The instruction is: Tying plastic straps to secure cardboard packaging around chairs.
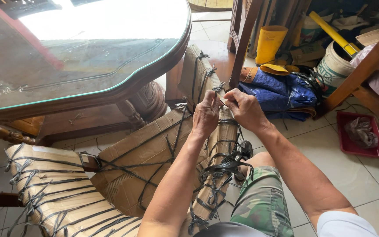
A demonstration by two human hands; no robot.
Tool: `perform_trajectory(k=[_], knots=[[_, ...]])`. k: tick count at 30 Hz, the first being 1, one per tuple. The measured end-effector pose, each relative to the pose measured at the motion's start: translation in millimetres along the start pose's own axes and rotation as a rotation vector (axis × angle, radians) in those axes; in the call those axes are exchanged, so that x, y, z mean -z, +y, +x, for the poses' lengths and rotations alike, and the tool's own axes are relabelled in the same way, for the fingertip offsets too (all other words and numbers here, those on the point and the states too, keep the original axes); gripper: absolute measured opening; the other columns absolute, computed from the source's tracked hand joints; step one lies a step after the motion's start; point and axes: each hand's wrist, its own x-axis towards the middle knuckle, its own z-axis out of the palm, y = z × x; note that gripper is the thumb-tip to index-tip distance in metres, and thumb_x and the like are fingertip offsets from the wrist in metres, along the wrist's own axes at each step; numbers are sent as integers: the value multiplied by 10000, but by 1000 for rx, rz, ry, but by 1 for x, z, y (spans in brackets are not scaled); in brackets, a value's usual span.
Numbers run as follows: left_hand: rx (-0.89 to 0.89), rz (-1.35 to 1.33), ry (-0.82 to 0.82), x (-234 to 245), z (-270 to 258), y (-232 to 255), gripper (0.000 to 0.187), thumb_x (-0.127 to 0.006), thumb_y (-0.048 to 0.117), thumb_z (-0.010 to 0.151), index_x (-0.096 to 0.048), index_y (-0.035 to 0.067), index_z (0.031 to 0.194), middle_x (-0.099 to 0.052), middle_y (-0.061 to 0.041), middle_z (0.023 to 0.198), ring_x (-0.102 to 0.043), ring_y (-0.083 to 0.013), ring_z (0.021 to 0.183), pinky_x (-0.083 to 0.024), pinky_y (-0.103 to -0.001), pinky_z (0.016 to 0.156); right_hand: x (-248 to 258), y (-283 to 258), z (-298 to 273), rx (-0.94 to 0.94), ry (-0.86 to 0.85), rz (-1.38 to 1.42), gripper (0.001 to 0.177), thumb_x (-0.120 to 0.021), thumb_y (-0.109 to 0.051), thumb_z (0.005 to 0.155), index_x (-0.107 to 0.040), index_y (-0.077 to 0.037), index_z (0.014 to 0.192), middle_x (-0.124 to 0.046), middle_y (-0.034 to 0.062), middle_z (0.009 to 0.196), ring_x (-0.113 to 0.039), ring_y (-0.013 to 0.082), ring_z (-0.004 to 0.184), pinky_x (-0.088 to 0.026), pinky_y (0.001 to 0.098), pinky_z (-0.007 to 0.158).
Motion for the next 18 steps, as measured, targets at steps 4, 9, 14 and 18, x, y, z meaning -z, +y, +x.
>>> perform_trajectory(k=[4,9,14,18], knots=[[88,65,-39,-2,3,5,221,-364,408,1072,-474,216,1072,-767,-69,930,-716,-392,994,-522,-573,902,-8,8,-1,80,10,-99,143,-736,-155,926,-676,-183,1052,-748,26,846,-722,264,845,-585,397,729],[157,8,-23,-4,12,-12,218,-381,362,1055,-490,173,1061,-760,-89,864,-726,-383,978,-522,-555,892,-5,-4,-7,158,-2,-124,148,-744,-124,904,-684,-176,1029,-735,42,849,-707,265,846,-587,395,734],[181,16,-44,-1,10,-10,272,-377,356,1052,-521,132,1109,-750,-204,972,-691,-445,1070,-509,-592,922,-1,-16,-4,316,-17,-205,95,-704,-77,925,-683,-124,1005,-714,96,875,-687,313,842,-582,408,732],[227,53,-88,-6,16,-28,306,-393,378,1048,-526,122,1151,-731,-249,1026,-677,-462,1111,-512,-588,950,-1,-19,-3,392,-33,-281,93,-700,-68,903,-695,-121,980,-688,76,875,-676,296,852,-582,405,746]])
